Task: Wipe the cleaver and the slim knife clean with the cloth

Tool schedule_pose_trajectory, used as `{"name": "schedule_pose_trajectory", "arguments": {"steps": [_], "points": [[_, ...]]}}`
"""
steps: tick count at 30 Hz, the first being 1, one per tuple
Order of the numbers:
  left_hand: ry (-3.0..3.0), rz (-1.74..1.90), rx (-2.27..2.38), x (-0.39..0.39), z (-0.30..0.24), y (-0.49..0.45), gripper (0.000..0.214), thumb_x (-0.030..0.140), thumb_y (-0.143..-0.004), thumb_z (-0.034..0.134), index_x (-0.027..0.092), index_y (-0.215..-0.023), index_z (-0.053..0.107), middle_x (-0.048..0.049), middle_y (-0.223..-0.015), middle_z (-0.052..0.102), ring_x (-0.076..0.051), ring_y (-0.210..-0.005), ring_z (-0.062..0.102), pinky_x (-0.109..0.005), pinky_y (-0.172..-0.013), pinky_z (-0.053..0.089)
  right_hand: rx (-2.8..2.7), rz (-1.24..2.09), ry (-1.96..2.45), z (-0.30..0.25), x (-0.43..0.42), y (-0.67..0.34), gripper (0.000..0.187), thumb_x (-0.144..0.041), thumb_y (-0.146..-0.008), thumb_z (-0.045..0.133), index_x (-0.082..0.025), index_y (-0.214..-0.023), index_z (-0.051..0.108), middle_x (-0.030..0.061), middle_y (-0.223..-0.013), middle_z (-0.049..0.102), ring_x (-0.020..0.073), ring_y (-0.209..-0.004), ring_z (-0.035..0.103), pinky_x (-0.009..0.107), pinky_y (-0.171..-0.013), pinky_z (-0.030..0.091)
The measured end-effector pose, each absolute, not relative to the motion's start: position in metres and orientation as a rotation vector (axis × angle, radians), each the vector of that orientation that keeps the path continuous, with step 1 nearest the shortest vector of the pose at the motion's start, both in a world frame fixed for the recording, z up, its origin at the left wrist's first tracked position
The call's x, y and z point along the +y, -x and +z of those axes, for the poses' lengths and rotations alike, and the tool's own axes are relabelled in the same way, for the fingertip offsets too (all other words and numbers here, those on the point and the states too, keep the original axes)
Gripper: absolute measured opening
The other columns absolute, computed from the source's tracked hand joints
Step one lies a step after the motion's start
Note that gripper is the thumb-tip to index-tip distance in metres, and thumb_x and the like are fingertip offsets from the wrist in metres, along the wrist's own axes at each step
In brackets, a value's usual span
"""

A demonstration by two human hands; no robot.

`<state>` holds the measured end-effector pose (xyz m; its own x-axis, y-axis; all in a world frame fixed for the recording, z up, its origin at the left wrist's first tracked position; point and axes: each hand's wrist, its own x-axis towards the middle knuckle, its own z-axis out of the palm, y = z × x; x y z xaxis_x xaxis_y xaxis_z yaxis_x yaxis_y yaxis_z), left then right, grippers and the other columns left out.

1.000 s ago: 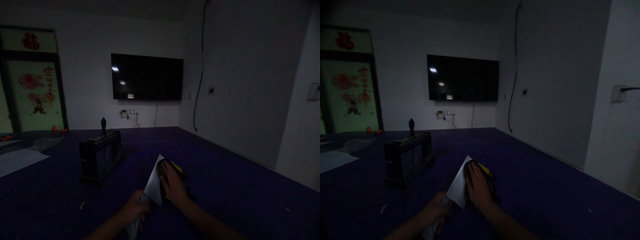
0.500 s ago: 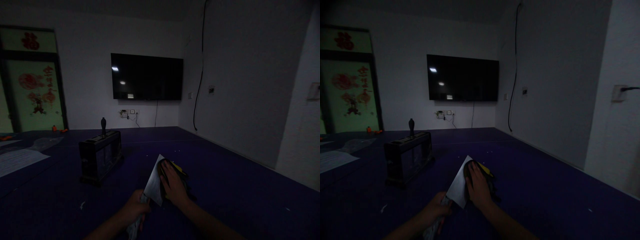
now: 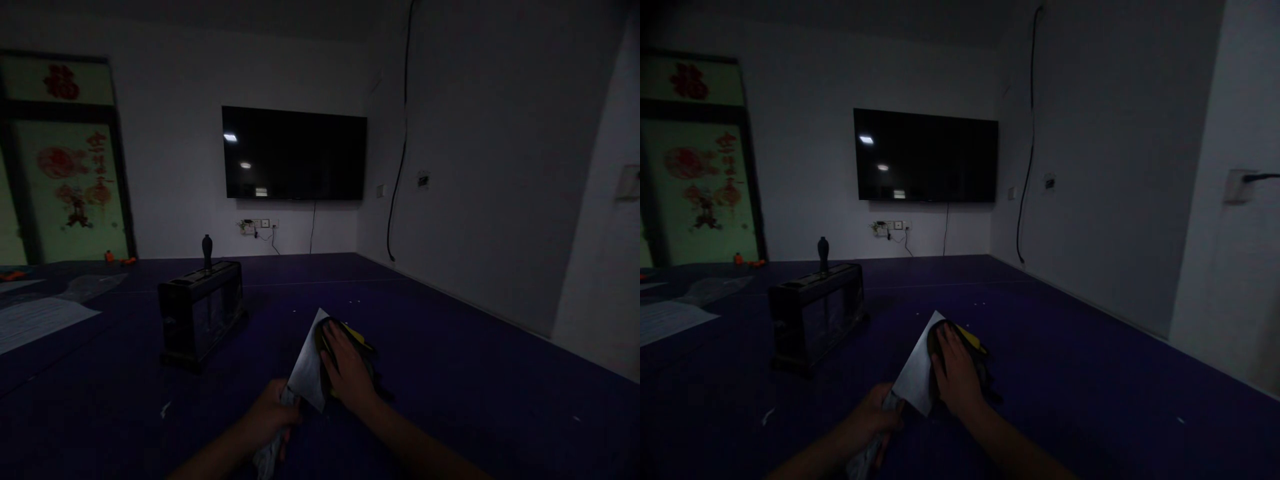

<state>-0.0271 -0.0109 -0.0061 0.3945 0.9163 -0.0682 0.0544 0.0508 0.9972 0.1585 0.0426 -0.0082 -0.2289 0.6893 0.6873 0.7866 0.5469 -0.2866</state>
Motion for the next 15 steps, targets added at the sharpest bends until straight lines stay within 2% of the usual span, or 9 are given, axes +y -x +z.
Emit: {"name": "schedule_pose_trajectory", "arguments": {"steps": [15], "points": [[-1.349,0.831,0.988,-0.0086,-0.0081,0.0282,0.021,0.022,-0.052,0.060,0.016,-0.069,0.048,0.0074,-0.036,0.044,-0.007,-0.026,0.036,-0.016,-0.028,0.027,-1.977,-0.167,1.183,-0.0107,0.0439,-0.1587,0.049,-0.036,-0.089,0.033,-0.017,-0.134,0.032,0.0075,-0.141,0.028,0.0234,-0.129,0.024,0.042,-0.103,0.027]]}}
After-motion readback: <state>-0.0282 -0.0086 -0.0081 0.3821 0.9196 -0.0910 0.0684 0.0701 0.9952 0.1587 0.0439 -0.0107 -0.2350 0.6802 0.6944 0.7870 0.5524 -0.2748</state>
